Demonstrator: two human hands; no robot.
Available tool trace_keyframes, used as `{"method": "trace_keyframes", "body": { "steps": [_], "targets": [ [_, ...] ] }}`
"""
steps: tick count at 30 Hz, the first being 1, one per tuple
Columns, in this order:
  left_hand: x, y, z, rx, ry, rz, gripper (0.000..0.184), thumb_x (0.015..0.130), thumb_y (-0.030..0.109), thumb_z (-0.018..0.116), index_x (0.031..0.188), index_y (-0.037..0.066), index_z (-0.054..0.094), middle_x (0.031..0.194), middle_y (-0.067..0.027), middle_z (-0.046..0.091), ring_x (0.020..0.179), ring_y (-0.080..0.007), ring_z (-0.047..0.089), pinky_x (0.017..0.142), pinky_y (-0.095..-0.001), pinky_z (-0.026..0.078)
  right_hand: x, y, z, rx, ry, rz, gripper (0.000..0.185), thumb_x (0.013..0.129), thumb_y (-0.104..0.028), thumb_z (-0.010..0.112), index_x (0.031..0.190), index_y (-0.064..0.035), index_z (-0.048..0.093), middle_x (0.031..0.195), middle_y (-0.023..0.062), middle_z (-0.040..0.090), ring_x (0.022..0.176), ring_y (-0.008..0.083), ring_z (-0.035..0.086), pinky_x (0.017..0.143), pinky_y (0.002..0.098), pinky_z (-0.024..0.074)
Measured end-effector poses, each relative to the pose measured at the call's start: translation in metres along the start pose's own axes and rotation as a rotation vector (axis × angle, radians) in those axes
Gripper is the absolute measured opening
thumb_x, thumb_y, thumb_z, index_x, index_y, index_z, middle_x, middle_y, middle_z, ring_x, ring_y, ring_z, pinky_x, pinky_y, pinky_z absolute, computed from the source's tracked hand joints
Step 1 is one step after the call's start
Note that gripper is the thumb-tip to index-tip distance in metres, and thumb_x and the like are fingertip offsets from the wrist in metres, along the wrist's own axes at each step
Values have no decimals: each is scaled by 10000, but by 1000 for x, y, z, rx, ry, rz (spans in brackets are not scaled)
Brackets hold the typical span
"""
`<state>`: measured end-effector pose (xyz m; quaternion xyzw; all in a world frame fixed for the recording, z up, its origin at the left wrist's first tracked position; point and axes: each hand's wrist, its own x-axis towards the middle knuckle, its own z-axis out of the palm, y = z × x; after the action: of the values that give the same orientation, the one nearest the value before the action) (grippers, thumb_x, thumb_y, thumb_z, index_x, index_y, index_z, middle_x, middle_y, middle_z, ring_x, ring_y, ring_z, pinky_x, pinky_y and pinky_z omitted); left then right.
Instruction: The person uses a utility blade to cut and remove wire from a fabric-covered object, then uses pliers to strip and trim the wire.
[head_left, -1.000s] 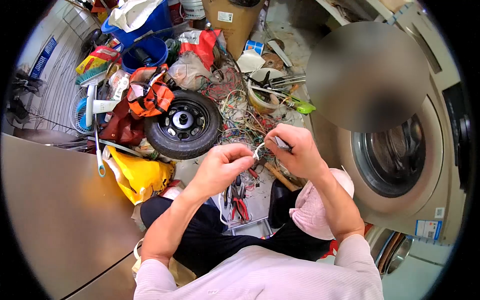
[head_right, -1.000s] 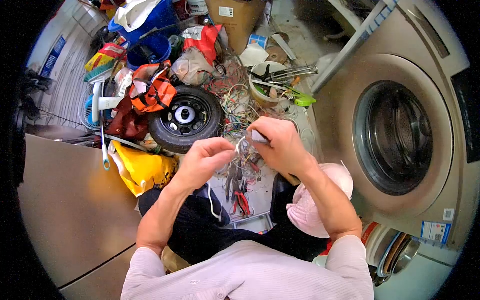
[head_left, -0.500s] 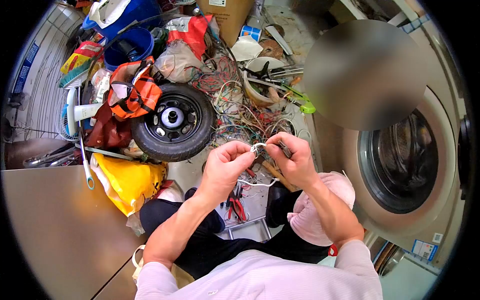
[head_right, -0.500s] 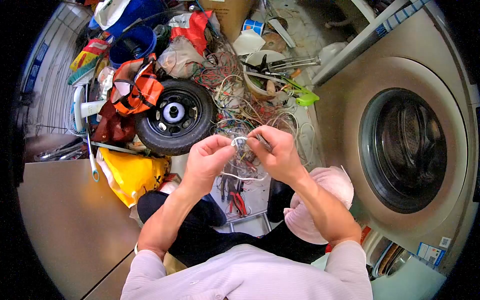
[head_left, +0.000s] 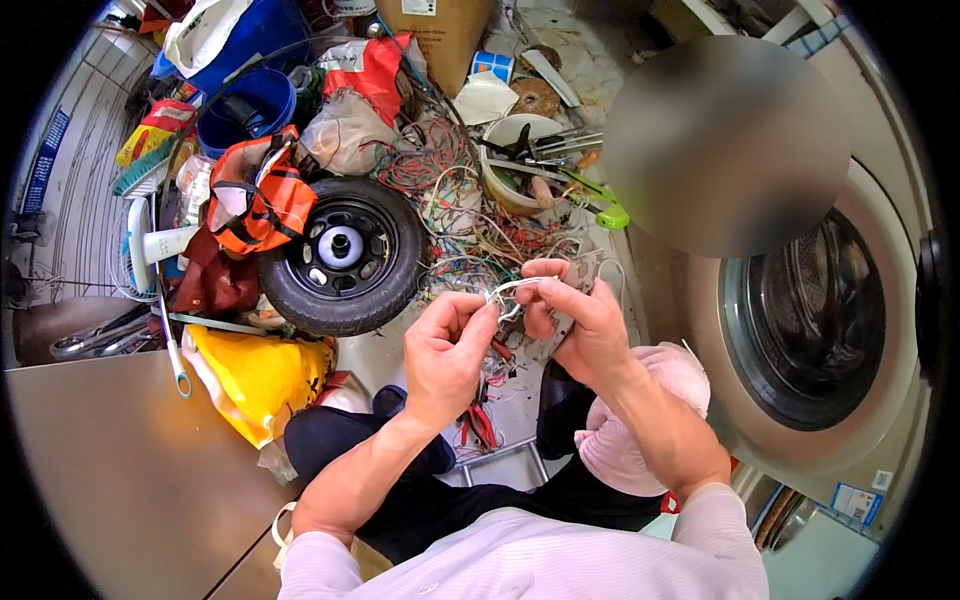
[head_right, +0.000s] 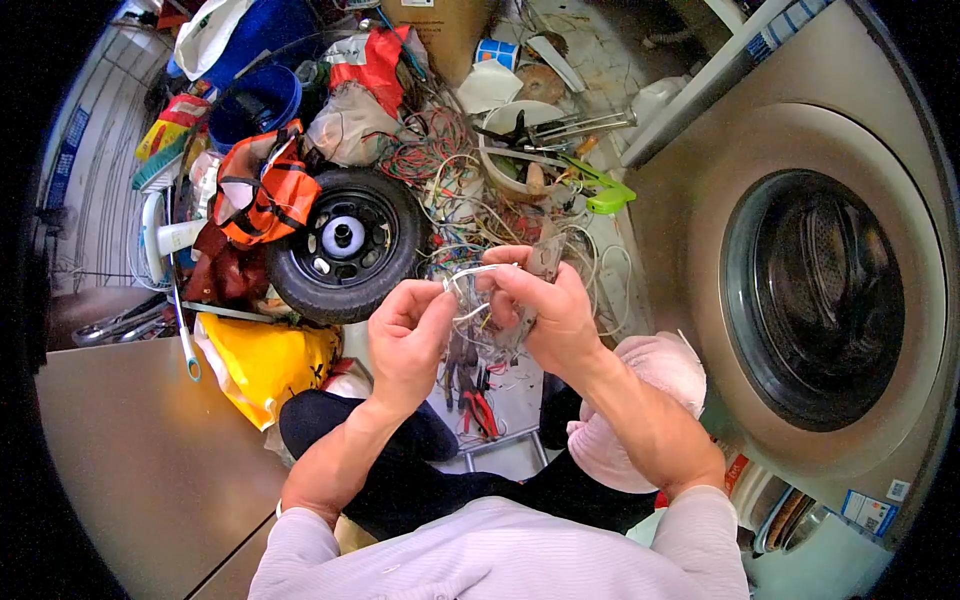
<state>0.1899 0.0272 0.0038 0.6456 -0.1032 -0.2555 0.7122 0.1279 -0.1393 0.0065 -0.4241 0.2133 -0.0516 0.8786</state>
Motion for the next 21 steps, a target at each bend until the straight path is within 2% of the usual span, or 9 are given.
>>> {"method": "trace_keyframes", "body": {
  "steps": [2, 9, 15, 21],
  "targets": [
    [0, -2, 3, -152, 6, -58, 71, 975, 70, 645, 975, -1, 650, 774, 15, 660, 658, -15, 572, 572, -201, 469, -1, 2, 1, 89, -20, 60, 257, 907, -123, 660, 1117, 24, 644, 836, 59, 685, 627, 99, 530, 592, 261, 406],
    [-2, -4, 7, -45, -13, -102, 91, 971, 94, 655, 960, 4, 646, 716, 7, 650, 586, -21, 562, 517, -203, 450, -1, 4, 2, -6, -3, 29, 179, 900, -129, 689, 1038, -15, 680, 846, 51, 686, 651, 113, 563, 581, 260, 411],
    [-4, -7, 11, -24, -11, -71, 75, 947, 83, 667, 933, 11, 652, 681, 9, 642, 556, -32, 557, 486, -210, 429, -3, 3, 1, 11, -35, 11, 150, 901, -138, 692, 1007, -34, 680, 835, 50, 685, 649, 116, 558, 586, 260, 410],
    [-5, -11, 12, 218, 13, 96, 68, 925, 55, 676, 885, 3, 658, 635, 24, 609, 556, -15, 515, 490, -212, 401, -6, 4, 1, -12, -23, -29, 122, 916, -124, 663, 978, -20, 678, 798, 24, 653, 645, 90, 527, 593, 244, 391]
  ]
}}
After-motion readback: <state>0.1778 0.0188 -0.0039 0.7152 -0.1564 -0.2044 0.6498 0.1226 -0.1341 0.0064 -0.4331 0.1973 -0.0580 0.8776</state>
